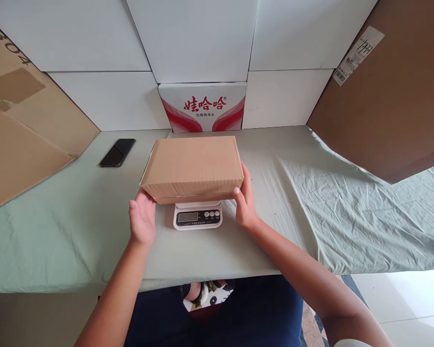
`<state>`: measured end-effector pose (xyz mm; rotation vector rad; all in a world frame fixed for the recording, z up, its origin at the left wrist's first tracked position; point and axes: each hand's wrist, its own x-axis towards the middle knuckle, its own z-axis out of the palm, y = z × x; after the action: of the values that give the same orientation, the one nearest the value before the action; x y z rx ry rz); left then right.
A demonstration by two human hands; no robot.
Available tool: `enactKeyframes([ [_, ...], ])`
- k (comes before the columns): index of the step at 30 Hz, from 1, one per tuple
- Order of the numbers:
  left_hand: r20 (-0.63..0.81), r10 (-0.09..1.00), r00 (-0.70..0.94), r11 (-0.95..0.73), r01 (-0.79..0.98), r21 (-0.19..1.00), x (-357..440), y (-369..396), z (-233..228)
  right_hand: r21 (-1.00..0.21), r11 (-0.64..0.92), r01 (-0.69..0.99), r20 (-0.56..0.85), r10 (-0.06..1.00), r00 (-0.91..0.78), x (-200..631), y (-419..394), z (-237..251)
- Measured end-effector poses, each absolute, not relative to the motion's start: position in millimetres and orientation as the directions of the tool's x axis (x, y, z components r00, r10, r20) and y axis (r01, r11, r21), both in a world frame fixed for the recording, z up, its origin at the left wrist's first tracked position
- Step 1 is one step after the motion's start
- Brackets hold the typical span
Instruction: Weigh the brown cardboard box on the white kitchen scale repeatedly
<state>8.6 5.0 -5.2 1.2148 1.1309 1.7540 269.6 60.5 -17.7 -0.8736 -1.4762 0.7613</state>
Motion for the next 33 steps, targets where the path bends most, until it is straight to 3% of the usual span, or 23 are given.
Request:
enactKeyframes([
  [9, 0.327, 0.905, -0.273, -0.353, -0.05, 0.934, 10.6, 4.5, -5.8, -0.915, 0.402, -0.022, 0.402, 0.914, -0.043, 259.7, 49.0, -16.2],
  [16, 0.374, 0.885, -0.278, -0.401, -0.047, 0.915, 11.1, 9.6, -1.3, -0.905, 0.423, -0.044, 0.425, 0.903, -0.068, 260.1, 52.9, -4.6],
  [22, 0.423, 0.88, -0.217, -0.46, -0.166, 0.872, -3.7, 77.3, 17.1, -0.85, 0.527, 0.017, 0.527, 0.85, -0.017, 254.1, 108.1, 32.3],
  [25, 0.406, 0.888, -0.215, -0.449, -0.213, 0.868, -14.7, 128.9, 11.3, -0.833, 0.553, 0.027, 0.548, 0.831, -0.094, 243.8, 153.1, 31.0],
  [33, 0.298, 0.93, -0.216, -0.344, -0.225, 0.912, -24.1, 181.3, -28.3, -0.929, 0.352, -0.11, 0.36, 0.931, -0.06, 234.2, 205.9, -11.6],
])
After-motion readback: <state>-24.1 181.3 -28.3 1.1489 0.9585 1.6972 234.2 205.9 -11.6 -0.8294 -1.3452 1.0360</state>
